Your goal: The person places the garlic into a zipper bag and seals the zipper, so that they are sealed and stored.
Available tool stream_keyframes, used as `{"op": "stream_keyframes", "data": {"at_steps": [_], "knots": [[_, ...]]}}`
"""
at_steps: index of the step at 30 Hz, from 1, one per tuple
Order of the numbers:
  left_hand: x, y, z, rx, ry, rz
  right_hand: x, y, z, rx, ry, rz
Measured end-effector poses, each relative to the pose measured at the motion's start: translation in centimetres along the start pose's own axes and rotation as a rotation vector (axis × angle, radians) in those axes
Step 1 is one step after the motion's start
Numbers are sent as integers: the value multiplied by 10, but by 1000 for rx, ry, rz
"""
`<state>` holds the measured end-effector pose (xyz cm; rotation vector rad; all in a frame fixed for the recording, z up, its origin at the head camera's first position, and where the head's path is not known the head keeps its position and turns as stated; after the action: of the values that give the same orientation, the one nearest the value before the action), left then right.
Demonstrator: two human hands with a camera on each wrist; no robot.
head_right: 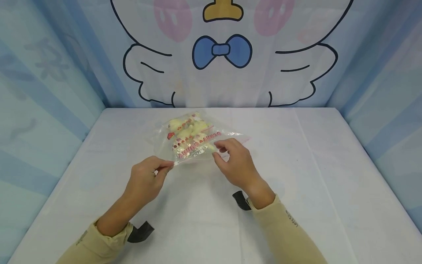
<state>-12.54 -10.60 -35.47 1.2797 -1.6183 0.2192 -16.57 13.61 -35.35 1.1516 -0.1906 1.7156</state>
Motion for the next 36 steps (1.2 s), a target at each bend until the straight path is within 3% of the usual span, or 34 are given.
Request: {"op": "stream_keyframes", "data": {"at_steps": [5, 10, 21, 36], "knots": [[1, 1, 0, -28, -6, -26, -11, 3, 15, 96, 5, 51], [1, 2, -1, -41, 1, -28, -20, 6, 24, 117, 14, 89], [-1, 2, -3, -60, 4, -10, -45, 18, 43, 297, -59, 46], [-4, 3, -3, -61, 24, -10, -49, 23, 49, 304, -135, 30]]}}
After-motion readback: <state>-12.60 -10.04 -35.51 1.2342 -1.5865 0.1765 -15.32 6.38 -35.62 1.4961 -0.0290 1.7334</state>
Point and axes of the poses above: each hand's wrist, its own y-axis towards the middle knuckle, its own x-axis out of the back of the hand, z = x × y, the point moved 3 cm from there along y, towards the middle knuckle, and after that the axes turned 15 degrees about z, right-handed, at the moved point
